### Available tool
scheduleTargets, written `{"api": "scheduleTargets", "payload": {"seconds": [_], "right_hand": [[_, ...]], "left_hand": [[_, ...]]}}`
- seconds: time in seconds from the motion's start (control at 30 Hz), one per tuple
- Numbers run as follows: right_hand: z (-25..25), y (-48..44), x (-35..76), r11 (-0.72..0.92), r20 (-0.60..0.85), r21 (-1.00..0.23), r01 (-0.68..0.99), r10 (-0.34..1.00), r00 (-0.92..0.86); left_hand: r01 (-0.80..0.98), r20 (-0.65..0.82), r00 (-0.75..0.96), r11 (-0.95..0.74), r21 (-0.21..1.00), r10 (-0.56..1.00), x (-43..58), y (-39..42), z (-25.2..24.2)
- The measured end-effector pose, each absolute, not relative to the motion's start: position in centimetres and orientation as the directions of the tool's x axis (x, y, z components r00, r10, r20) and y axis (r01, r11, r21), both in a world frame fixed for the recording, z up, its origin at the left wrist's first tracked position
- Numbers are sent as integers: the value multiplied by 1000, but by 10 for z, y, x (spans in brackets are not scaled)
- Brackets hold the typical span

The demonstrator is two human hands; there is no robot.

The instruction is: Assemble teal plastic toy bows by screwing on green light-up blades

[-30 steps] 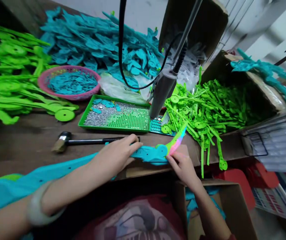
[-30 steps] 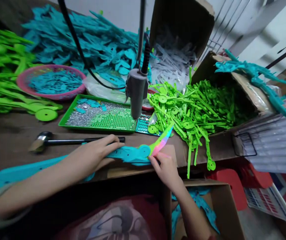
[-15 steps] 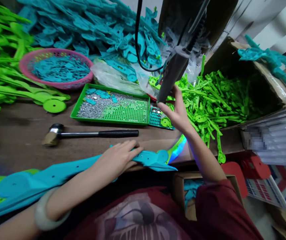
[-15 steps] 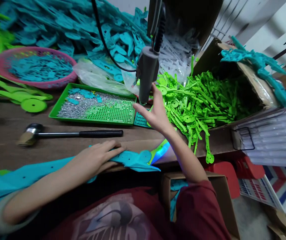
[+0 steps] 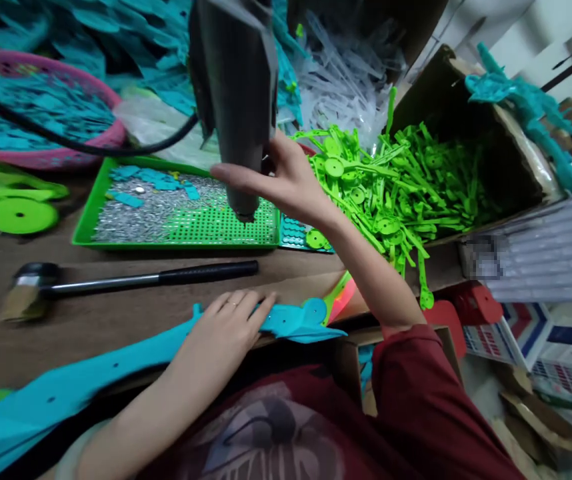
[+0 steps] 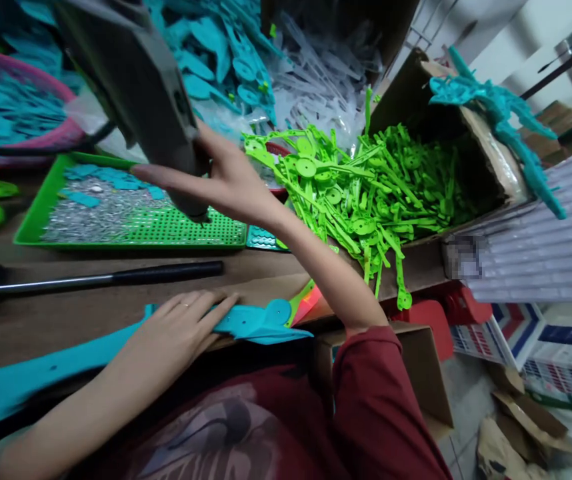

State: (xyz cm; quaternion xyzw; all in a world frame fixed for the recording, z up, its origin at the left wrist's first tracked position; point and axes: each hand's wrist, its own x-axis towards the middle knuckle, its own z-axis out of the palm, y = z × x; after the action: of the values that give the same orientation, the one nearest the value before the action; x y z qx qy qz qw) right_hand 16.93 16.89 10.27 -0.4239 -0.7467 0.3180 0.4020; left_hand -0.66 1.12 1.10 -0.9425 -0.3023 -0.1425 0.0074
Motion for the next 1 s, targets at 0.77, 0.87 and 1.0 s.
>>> {"api": "scheduleTargets", "payload": {"seconds": [0.77,0.87,1.0], "right_hand": [[118,45,267,124,172,-948,292,974,146],[132,37,263,170,235,-919,356,961,148],[143,34,258,193,271,-921,339,941,201]], "left_hand": [[588,437,606,-744,317,665,27,-23,9],[570,435,611,-749,337,661,30,-13,5],[565,424,613,-745,355,667,34,-1,4]]}}
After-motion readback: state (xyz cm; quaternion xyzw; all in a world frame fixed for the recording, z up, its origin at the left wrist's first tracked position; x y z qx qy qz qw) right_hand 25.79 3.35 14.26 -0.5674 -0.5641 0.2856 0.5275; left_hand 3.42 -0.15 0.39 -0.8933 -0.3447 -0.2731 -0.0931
